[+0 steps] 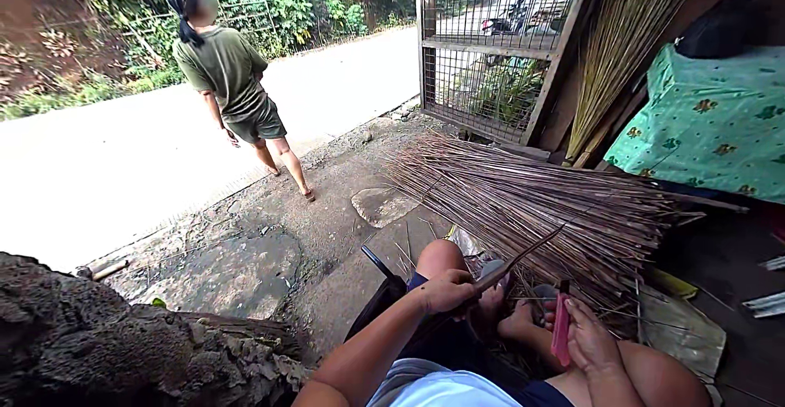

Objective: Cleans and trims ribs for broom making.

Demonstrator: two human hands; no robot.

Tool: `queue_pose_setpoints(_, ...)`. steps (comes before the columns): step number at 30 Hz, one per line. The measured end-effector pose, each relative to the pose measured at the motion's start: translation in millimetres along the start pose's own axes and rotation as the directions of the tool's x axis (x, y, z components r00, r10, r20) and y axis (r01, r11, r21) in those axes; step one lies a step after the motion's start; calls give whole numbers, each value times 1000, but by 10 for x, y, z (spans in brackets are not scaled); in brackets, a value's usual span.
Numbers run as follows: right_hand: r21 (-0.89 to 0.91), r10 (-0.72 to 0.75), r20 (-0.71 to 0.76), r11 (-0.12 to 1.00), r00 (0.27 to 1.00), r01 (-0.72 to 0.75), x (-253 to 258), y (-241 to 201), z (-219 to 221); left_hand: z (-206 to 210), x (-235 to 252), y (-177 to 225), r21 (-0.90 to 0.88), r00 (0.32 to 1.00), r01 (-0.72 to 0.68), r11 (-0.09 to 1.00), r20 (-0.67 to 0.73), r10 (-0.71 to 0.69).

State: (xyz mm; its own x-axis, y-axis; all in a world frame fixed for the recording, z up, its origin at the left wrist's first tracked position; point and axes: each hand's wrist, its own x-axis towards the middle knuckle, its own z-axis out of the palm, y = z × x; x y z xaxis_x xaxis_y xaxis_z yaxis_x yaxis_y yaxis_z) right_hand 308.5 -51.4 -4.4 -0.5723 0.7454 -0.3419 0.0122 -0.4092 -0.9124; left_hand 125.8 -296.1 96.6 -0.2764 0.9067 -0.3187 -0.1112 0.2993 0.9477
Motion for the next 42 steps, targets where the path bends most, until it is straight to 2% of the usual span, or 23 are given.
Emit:
queue_pose_setpoints(5, -21, 23, 16, 1000, 1000, -23, -20, -1, -64, 22, 44, -62, -22, 998, 62, 998, 1, -62)
queue_pose_setpoints(8, -68, 58, 49, 996, 997, -54, -26, -4, -76, 11, 137, -185, -146, 997, 72, 987, -8, -74)
queue_pose_setpoints(12, -117, 85, 8, 990, 996, -83, -38, 3, -66, -46, 226, -340, -280, 993, 110, 954, -11, -117)
queue_pose_setpoints(17, -123, 64, -25, 990, 998, -67, -103, -48, -117, -82, 278, -424, -336, 997, 78, 939, 42, -68)
queue_pose_setpoints(21, -89, -1, 8, 996, 1000, 2, -253, -145, -106, -93, 336, -454, -390, 997, 51, 919, 80, -22)
queue_pose_setpoints(27, -26, -52, 93, 998, 994, 55, -445, -300, -66, -27, 347, -443, -348, 994, 72, 935, 99, -40)
queue_pose_setpoints(31, -31, -91, 200, 995, 976, 99, -489, -487, 145, -16, 333, -418, -340, 995, 96, 935, 47, -85)
queue_pose_setpoints(36, 5, -143, 318, 989, 937, 150, -450, -642, 333, 72, 341, -366, -349, 997, 80, 934, 41, -70)
queue_pose_setpoints(42, 1, -55, 346, 998, 937, 58, -253, -409, 398, -6, 298, -353, -207, 999, 31, 978, -26, -38)
